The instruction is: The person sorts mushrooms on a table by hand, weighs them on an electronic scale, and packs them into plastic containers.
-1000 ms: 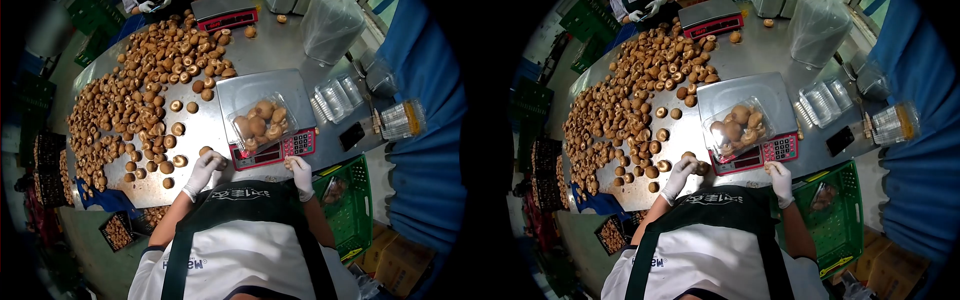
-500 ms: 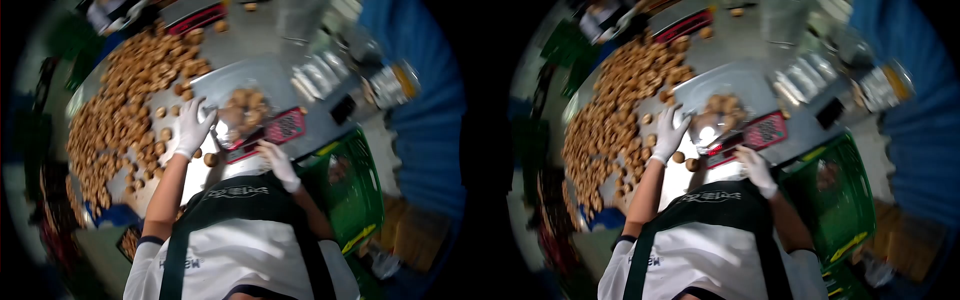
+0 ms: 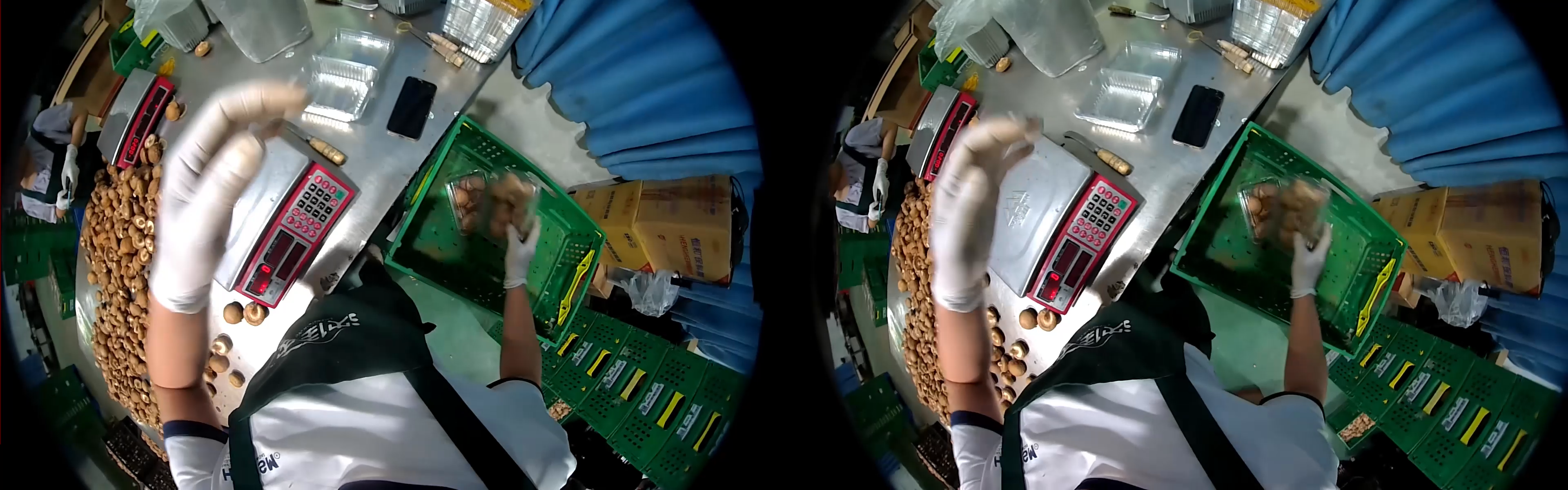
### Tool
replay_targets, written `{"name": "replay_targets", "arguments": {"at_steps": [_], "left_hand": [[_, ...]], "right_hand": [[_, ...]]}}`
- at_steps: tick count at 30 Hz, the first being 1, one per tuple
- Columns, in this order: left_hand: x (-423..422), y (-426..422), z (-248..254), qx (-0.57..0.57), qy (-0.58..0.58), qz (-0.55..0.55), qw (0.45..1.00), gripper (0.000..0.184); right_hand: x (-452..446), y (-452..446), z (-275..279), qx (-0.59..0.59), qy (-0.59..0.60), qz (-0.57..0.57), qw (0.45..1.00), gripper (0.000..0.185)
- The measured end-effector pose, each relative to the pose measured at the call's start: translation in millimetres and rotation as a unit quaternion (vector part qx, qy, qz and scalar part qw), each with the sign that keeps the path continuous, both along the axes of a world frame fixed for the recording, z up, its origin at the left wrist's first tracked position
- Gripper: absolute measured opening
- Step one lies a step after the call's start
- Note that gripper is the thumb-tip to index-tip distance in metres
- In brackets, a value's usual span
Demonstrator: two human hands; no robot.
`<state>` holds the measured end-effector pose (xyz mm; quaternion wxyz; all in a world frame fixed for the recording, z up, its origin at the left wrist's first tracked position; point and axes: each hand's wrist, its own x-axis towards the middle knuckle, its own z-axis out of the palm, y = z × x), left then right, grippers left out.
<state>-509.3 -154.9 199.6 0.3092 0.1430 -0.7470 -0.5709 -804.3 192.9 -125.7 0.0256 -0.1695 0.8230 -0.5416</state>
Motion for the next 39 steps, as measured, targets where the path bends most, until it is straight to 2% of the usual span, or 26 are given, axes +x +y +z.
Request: {"name": "replay_targets", "arguments": {"at_steps": [1,2,4,7,9,10,12,13,16,18,20,22,23,26,27,28,29,30,32,33,35,36,39], "left_hand": [[-13.8,-3.2,16.7,-0.023,-0.001,-0.058,0.998,0.059],[-26.4,-6.2,27.8,-0.046,0.005,-0.104,0.993,0.058],[-54.5,-1.6,38.3,-0.088,0.008,-0.22,0.972,0.057],[-76.5,8.8,49.0,-0.12,0.017,-0.34,0.933,0.055],[-95.0,15.5,47.9,-0.092,0.016,-0.377,0.922,0.054],[-102.4,16.3,48.2,-0.08,0.022,-0.39,0.917,0.053],[-111.5,26.7,45.3,-0.071,0.034,-0.43,0.899,0.052],[-115.1,30.9,43.6,-0.064,0.04,-0.442,0.894,0.051],[-124.6,40.3,43.0,-0.046,0.063,-0.478,0.875,0.05],[-132.2,48.1,41.6,-0.031,0.079,-0.498,0.863,0.049],[-136.2,56.5,38.7,-0.014,0.093,-0.514,0.852,0.047],[-137.1,63.1,39.6,-0.002,0.115,-0.526,0.843,0.046],[-138.2,66.4,37.7,0.009,0.123,-0.528,0.84,0.046],[-138.9,74.0,34.0,0.035,0.149,-0.534,0.832,0.044],[-138.8,76.6,33.3,0.039,0.156,-0.536,0.829,0.043],[-136.0,78.1,32.1,0.044,0.163,-0.536,0.827,0.043],[-133.7,79.4,30.9,0.047,0.17,-0.537,0.825,0.042],[-131.7,80.1,30.7,0.054,0.177,-0.536,0.824,0.042],[-126.0,84.5,29.9,0.065,0.187,-0.538,0.819,0.041],[-123.1,85.9,28.8,0.069,0.19,-0.537,0.819,0.04],[-120.6,88.4,26.1,0.079,0.199,-0.541,0.813,0.039],[-117.3,90.7,26.7,0.08,0.2,-0.54,0.814,0.038],[-109.8,88.7,23.5,0.079,0.206,-0.532,0.818,0.037]], "right_hand": [[-19.3,22.6,-12.8,0.019,-0.05,-0.052,0.997,0.075],[-32.6,42.3,-23.9,0.039,-0.099,-0.104,0.989,0.076],[-47.5,68.9,-46.2,0.182,-0.059,-0.155,0.969,0.079],[-89.8,51.0,-102.9,0.157,-0.052,-0.084,0.983,0.082],[-33.8,84.4,-103.7,0.229,-0.107,-0.061,0.966,0.082],[-26.4,65.2,-102.1,0.252,-0.113,-0.074,0.958,0.082],[-19.1,49.7,-66.7,0.257,-0.216,-0.007,0.942,0.08],[-16.9,48.9,-69.2,0.275,-0.198,0.014,0.941,0.074],[-23.2,53.1,-90.1,0.094,-0.301,-0.031,0.949,0.066],[-26.7,37.5,-75.3,-0.022,-0.389,-0.127,0.912,0.062],[-29.2,22.3,-67.5,-0.073,-0.414,-0.17,0.891,0.062],[-50.9,41.8,-165.0,0.059,-0.334,-0.104,0.935,0.059],[-44.5,57.1,-194.2,0.136,-0.297,-0.072,0.942,0.058],[-8.2,8.2,-142.5,0.274,-0.164,-0.199,0.926,0.057],[-6.0,8.4,-162.6,0.263,-0.209,-0.186,0.923,0.058],[18.5,-14.3,-146.1,0.166,-0.28,-0.261,0.909,0.062],[26.1,-14.7,-183.7,0.008,-0.38,-0.263,0.887,0.063],[31.4,-14.4,-226.3,-0.15,-0.469,-0.256,0.831,0.064],[39.4,-55.2,-138.4,-0.252,-0.66,-0.173,0.686,0.066],[28.4,-75.8,-124.4,-0.22,-0.67,-0.261,0.659,0.066],[5.3,-99.2,-125.8,-0.245,-0.661,-0.278,0.652,0.064],[4.5,-112.7,-98.4,-0.256,-0.654,-0.288,0.651,0.063],[-24.2,-106.6,-123.1,-0.279,-0.635,-0.298,0.656,0.06]]}}
